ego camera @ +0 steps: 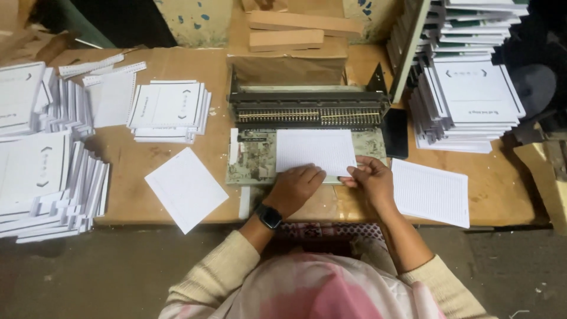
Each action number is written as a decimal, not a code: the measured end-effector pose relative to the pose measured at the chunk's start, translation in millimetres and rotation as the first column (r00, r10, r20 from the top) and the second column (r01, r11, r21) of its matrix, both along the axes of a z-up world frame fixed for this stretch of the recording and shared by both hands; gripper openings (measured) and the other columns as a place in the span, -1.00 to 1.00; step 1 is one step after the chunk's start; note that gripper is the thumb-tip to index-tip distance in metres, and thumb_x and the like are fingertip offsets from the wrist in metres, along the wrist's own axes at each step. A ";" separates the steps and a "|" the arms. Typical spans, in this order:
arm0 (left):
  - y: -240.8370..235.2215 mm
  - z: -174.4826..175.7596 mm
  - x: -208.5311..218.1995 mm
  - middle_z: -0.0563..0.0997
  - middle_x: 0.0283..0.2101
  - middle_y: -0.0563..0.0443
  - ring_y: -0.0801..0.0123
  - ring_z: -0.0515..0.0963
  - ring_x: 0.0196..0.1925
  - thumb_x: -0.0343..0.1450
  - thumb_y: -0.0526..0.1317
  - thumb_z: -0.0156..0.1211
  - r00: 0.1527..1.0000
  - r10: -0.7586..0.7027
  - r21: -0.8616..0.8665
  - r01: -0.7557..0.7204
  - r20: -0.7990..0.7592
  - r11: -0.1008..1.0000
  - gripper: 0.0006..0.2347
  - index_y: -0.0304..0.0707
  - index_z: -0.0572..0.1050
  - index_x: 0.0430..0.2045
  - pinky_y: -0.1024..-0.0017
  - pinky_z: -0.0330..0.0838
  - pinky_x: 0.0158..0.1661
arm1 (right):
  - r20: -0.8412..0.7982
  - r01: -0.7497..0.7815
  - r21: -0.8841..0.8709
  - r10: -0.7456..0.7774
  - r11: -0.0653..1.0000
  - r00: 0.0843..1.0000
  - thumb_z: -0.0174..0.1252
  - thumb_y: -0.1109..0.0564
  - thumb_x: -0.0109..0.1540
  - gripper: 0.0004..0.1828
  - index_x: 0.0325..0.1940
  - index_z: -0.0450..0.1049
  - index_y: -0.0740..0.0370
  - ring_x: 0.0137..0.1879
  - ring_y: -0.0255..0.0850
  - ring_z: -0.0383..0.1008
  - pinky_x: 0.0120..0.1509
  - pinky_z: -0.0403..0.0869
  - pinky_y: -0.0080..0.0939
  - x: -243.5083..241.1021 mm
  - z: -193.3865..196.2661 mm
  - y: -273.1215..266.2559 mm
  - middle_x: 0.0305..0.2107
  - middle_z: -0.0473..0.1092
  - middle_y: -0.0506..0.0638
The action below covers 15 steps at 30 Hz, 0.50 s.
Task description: Manually punching holes in stacks of paper using a comb binding machine on a production table.
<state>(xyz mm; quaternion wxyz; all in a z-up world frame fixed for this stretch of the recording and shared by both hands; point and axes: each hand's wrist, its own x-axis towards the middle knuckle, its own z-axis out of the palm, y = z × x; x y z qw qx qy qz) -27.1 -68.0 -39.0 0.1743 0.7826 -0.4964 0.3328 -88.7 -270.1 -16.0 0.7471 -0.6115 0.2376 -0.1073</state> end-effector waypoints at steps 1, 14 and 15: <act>0.4 -4.2 5.4 0.52 -0.23 0.02 0.27 0.58 -0.12 0.49 -0.31 0.01 1.000 0.006 -0.006 -0.006 -0.001 1.000 -0.89 -0.23 0.50 -0.23 0.42 0.45 -0.12 | -0.001 -0.006 -0.006 0.006 1.000 1.000 0.14 0.39 0.16 -0.62 0.06 0.32 0.52 -0.44 0.00 0.56 -0.38 0.64 -0.20 3.3 3.0 2.1 -0.41 0.43 0.22; 14.4 -10.3 31.7 0.51 -0.01 -0.06 0.11 0.49 0.13 0.49 -0.31 -0.05 0.956 0.056 0.016 -0.054 -0.287 0.998 -0.83 -0.19 0.49 -0.12 0.21 0.40 0.06 | -0.054 0.021 -0.373 -0.044 0.927 0.998 0.09 0.29 0.24 -0.74 0.01 0.41 0.43 -0.58 -0.16 0.45 -0.62 0.51 -0.22 41.0 24.4 27.5 -0.45 0.34 0.12; 16.6 -11.3 31.6 0.50 0.03 -0.07 0.09 0.47 0.16 0.50 -0.30 -0.07 0.941 0.064 0.030 -0.057 -0.331 0.998 -0.81 -0.19 0.47 -0.08 0.19 0.38 0.09 | -0.081 -0.009 -0.438 -0.029 0.899 0.996 0.10 0.25 0.26 -0.72 0.04 0.42 0.40 -0.57 -0.16 0.44 -0.62 0.49 -0.18 43.5 20.6 26.3 -0.45 0.35 0.14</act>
